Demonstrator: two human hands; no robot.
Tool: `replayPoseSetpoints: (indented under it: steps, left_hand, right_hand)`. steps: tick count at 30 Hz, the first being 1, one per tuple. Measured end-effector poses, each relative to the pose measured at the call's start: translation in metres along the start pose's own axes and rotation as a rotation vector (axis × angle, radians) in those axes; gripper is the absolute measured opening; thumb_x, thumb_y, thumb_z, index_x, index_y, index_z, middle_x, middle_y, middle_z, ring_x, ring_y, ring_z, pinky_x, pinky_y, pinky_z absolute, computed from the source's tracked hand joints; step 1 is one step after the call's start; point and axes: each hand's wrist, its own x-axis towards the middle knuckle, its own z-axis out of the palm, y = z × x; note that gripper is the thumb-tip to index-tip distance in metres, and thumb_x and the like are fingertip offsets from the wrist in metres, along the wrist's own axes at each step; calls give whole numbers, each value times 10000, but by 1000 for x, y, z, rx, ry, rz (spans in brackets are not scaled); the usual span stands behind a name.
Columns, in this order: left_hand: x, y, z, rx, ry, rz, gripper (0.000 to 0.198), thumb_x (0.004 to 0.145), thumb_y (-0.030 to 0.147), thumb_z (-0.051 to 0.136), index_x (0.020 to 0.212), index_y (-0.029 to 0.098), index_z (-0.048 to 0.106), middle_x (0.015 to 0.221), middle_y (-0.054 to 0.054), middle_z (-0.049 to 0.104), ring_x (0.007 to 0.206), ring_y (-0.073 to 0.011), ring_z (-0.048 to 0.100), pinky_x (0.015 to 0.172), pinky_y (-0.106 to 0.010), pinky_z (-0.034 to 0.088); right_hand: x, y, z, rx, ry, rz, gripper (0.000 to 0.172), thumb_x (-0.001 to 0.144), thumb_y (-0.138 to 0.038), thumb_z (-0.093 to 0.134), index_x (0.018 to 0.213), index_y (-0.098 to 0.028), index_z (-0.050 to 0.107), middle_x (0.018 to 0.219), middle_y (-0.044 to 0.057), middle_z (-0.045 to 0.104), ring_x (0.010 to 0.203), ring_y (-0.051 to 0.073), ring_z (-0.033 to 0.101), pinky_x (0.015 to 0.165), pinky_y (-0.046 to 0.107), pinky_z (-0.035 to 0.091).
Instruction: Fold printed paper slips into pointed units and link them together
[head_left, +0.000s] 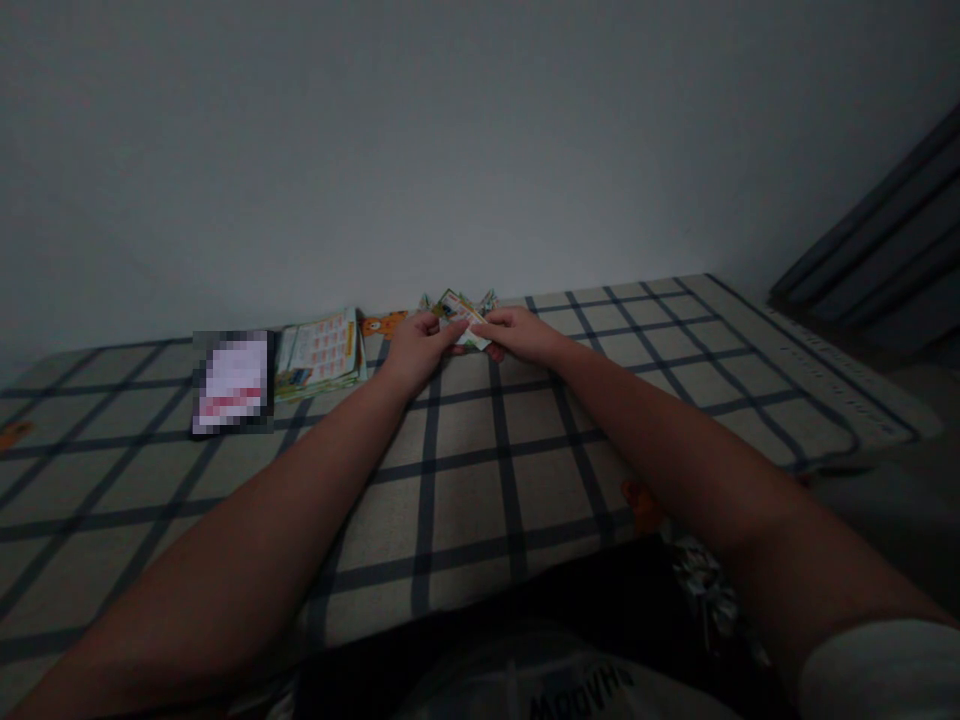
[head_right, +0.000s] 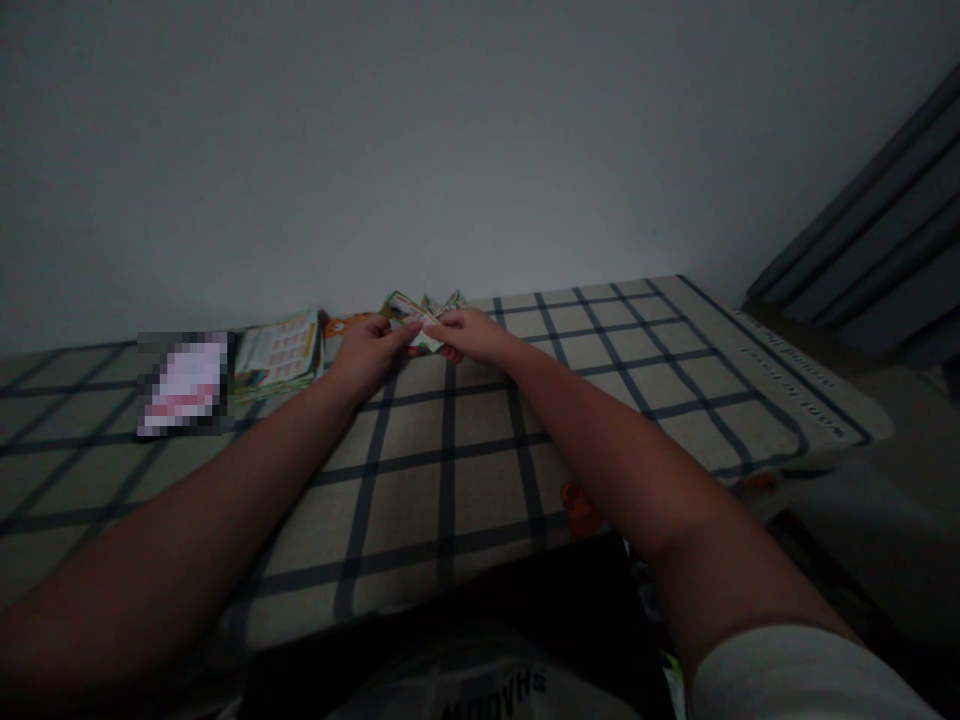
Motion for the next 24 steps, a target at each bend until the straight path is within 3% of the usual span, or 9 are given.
replayPoseSetpoints:
  steps: [4, 9, 13, 20, 24]
  left_hand:
    - [0, 2, 2, 33, 26, 64, 554, 682, 402, 970, 538, 198, 476, 538, 50, 441, 532, -100, 500, 535, -254, 552]
    - [3, -2, 1, -83, -7, -2, 503, 630, 467, 986, 603, 176, 576, 678, -19, 657, 651, -136, 632, 586, -256, 616]
    - [5, -4, 0, -127, 5, -24, 480, 608, 476, 987, 641, 164, 625, 785, -46, 734, 715, -142, 676, 633, -245, 631]
    - [6, -3, 0, -139, 40, -39, 461, 616, 435, 975, 642, 172, 597, 762, -37, 722, 755, -172, 695, 685, -290, 636]
    - [6, -2, 1, -168, 17, -90, 333, 649, 360, 921, 762, 159, 681, 862, -66, 763, 798, -195, 711, 721, -328, 628]
  right_hand:
    - [-5, -10, 0, -27, -5, 27, 350, 1046, -193, 608, 698, -158, 601, 560, -24, 593, 516, 91, 565, 532, 187, 452]
    - [-6, -10, -1, -71, 24, -42, 348, 1054, -208, 612, 711, -166, 570, 577, -40, 579, 518, 81, 549, 528, 187, 422]
    - [-6, -11, 0, -82, 37, -20, 385, 1075, -241, 587, 698, -167, 563, 586, -35, 577, 521, 81, 546, 548, 194, 435]
    - [-4, -8, 0, -94, 54, -43, 381, 1063, -214, 584, 685, -165, 586, 595, -21, 594, 537, 89, 556, 568, 199, 461]
    - [-2, -5, -1, -154, 77, -77, 355, 1047, -208, 605, 694, -170, 589, 595, -26, 588, 533, 89, 538, 553, 199, 439]
